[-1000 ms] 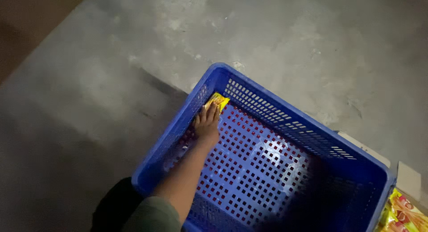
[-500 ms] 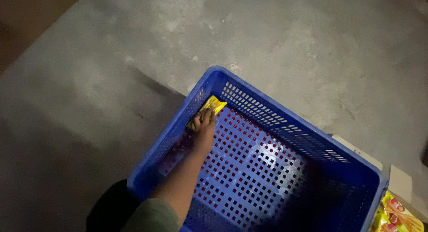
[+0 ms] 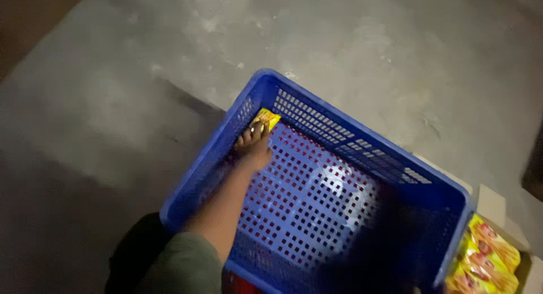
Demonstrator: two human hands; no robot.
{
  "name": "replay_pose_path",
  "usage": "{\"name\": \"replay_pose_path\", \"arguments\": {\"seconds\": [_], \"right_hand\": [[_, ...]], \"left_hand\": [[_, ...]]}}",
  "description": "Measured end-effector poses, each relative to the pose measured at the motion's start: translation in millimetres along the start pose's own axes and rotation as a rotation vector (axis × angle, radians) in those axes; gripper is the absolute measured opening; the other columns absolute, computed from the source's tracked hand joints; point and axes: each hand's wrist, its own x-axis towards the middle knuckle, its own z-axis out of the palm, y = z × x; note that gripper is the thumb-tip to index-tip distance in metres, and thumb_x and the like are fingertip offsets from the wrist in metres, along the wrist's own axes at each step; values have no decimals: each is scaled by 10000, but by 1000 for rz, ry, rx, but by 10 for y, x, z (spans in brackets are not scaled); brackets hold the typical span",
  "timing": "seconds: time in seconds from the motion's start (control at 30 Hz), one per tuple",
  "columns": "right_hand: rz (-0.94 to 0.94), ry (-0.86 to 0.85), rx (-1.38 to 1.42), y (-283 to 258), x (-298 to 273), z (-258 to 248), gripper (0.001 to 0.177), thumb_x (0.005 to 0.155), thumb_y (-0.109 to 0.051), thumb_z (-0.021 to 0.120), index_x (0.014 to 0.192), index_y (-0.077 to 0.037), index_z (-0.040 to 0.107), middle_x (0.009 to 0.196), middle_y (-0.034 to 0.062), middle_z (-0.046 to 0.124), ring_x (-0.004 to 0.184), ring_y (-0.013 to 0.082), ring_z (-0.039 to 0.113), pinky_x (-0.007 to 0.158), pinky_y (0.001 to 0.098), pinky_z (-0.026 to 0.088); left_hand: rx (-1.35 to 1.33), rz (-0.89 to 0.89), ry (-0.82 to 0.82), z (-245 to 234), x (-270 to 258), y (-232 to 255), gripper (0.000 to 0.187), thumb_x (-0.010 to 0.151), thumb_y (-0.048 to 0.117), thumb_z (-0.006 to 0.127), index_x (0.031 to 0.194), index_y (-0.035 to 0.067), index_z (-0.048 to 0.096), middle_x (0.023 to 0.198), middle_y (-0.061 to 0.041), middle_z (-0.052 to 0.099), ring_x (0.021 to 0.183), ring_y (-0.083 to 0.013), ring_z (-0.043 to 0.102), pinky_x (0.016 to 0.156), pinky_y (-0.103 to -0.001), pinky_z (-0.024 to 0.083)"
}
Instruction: The person transfers yellow snack packets from a cardboard box into a blue plastic basket. The person picks up packets one by one and places them in rows inside the basket.
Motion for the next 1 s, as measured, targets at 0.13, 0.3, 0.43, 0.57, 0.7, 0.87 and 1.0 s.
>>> {"name": "replay_pose_path", "arguments": {"seconds": [0.13,0.3,0.43,0.57,0.7,0.87,1.0], "right_hand": [[68,25,-38,12,-126,-121,563,561,-478,762,1070,-238,756,1646,306,485,1364,449,604,1007,496,571],[-25,87,85,-126,-113,-403,534,625,-463,775,1074,-186,696,1524,404,446,1343,540,520,1051,552,498],[64,-43,183,-388,-48,-784,543,691,-457,757,1140,-157,702,1492,394,426,1343,519,479,1079,559,433],[72,-49,268,-515,1,-977,456,744,-410,737,1095,-135,644,1507,340,408,1334,500,460,1053,576,423],[101,141,508,-460,-56,-961,316,755,-243,736,1055,-160,684,1524,265,451,1362,430,482,1085,514,411],[610,287,1327,-141,18,-730,220,876,-55,646,1082,-116,691,1037,81,755,967,173,729,915,294,546],[1199,463,1936,416,247,-779,197,986,-119,510,1176,-71,526,1049,218,636,943,321,747,598,361,602]], "left_hand": [[-168,79,17,-573,-343,92,693,933,387,620,1554,206,373,1677,-61,220,1419,-412,345,1064,-621,355],[-306,542,14,-681,-999,287,417,1006,369,524,1266,53,605,1197,-212,679,1136,-411,631,952,-517,477],[-624,476,-336,-902,-2142,740,365,992,300,568,1335,197,638,1324,-28,648,1217,-174,628,1050,-336,457],[-688,539,-434,-659,-2856,1083,286,957,220,621,1205,216,764,1139,54,771,1008,-103,741,919,-256,549],[-612,644,-445,-668,-3269,1471,304,987,255,562,1193,159,764,1205,4,762,1138,-140,718,1023,-289,514],[-531,809,-352,-477,-3462,1773,274,960,197,565,1111,170,792,1043,36,776,995,-133,743,907,-261,525],[-460,901,-297,-156,-3333,1906,253,934,202,593,1090,192,791,1035,23,796,974,-138,765,886,-279,558]]}}
